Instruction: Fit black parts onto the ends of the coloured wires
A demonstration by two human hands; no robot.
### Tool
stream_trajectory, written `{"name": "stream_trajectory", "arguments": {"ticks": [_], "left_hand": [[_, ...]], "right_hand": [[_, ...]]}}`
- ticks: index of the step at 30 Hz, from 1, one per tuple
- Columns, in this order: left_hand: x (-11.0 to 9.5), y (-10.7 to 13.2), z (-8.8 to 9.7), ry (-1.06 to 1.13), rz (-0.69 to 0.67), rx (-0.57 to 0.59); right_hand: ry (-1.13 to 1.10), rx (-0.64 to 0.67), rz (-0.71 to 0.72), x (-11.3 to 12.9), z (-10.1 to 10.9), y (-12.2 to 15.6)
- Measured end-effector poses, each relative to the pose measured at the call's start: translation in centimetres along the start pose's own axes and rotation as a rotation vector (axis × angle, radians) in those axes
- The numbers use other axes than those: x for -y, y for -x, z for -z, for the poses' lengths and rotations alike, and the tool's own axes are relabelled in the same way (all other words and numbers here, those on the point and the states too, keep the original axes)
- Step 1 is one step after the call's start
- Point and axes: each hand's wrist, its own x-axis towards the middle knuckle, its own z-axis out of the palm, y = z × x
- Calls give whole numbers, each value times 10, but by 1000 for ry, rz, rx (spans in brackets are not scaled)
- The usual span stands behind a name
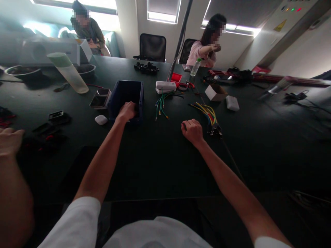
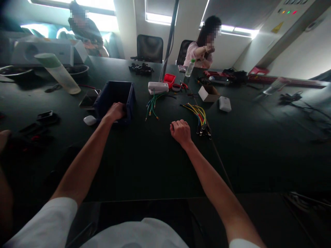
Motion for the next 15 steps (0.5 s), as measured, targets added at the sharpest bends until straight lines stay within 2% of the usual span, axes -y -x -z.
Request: {"name": "stream_trajectory", "arguments": {"ticks": [1,4,10,15], "left_hand": [[1,-1,-1,-8,5,-22],[6,-5,-5,-7,0,-21],[11,-7,-8,8,-23,-21],[6,-2,-4,35,-30,-36]], "right_hand": [[-3,30,37,4,-2,-1],[-5,72,31,11,-2,-5],[9,167,-62,17,-1,-11],[14,171,-121,32,-5,-29]]}}
